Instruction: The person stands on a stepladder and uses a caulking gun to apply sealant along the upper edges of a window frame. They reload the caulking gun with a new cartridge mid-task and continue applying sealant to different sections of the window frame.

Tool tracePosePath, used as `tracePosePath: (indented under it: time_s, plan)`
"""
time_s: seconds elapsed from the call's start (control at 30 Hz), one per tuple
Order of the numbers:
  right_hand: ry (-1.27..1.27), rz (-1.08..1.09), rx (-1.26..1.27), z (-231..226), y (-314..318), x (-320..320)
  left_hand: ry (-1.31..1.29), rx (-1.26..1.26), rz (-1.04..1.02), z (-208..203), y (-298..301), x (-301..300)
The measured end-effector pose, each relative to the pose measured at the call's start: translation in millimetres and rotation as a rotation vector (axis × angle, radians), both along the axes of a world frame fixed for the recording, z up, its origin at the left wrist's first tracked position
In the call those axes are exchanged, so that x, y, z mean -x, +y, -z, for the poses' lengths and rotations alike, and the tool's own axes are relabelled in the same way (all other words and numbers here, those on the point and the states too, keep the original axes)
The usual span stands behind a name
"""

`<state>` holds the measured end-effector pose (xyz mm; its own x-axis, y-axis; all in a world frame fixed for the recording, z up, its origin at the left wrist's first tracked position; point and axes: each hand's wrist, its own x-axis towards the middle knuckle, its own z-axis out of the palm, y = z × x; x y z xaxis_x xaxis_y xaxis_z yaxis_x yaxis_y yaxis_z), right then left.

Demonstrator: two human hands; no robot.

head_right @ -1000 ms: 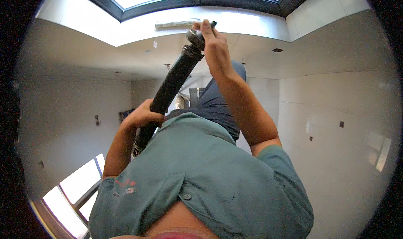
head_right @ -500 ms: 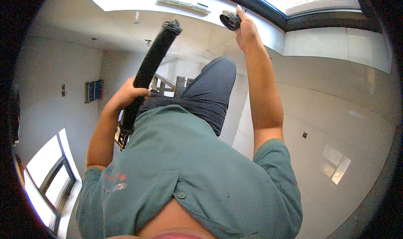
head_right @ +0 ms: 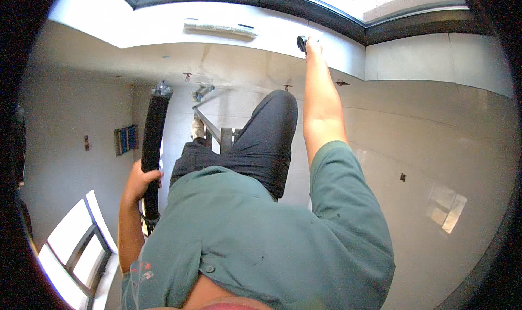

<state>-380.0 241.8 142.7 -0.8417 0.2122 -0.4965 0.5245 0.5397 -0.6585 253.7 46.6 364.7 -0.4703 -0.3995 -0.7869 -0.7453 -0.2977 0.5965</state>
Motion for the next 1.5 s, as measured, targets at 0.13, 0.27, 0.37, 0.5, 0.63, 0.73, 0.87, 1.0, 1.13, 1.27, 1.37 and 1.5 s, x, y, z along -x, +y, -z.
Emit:
tracePosePath:
  time_s: [0.13,0.27,0.37,0.5,0.63,0.73,0.87,1.0,1.13,1.27,1.37,1.5]
  plan:
    - [-0.026,0.063,0.021,42.9,-2.9,35.8,-0.043,-0.012,-0.066,-7.3,-2.9,-0.3]
    - [-0.045,0.109,0.136,61.9,1.5,57.8,-0.118,0.014,-0.049,-8.0,-3.8,3.1]
    - [-0.018,0.127,0.145,69.8,2.2,70.5,-0.103,0.004,-0.044,-9.2,-3.9,8.8]
    - [-0.035,0.125,0.144,70.7,-1.6,76.1,-0.07,-0.004,-0.036,-14.5,-2.3,17.7]
    - [-0.106,0.124,0.264,47.5,5.6,63.3,-0.089,0.013,-0.013,-24.0,-2.2,26.8]
    - [-0.222,0.134,0.383,26.0,22.3,47.6,-0.073,0.027,-0.003,-33.6,0.2,34.9]
    - [-0.206,0.106,0.556,24.2,56.7,19.7,-0.056,0.065,0.033,-44.6,5.9,46.1]
    - [-0.144,0.08,0.711,38.8,93.6,-7.2,-0.035,0.088,0.09,-45.0,7.3,51.2]
    - [-0.123,0.084,0.754,42.3,114.3,-30.5,0.035,0.109,0.153,-36.8,6.1,48.0]
    - [-0.056,0.002,0.609,29.7,106.7,-74.0,0.095,0.151,0.2,-33.1,1.3,45.6]
    - [-0.079,-0.286,0.46,8.7,75.7,-128.9,0.075,0.37,0.204,-39.3,-3.2,39.7]
    - [-0.147,-0.839,0.479,-32.5,16.7,-243.0,0.197,0.756,0.143,-55.3,-23.3,39.1]
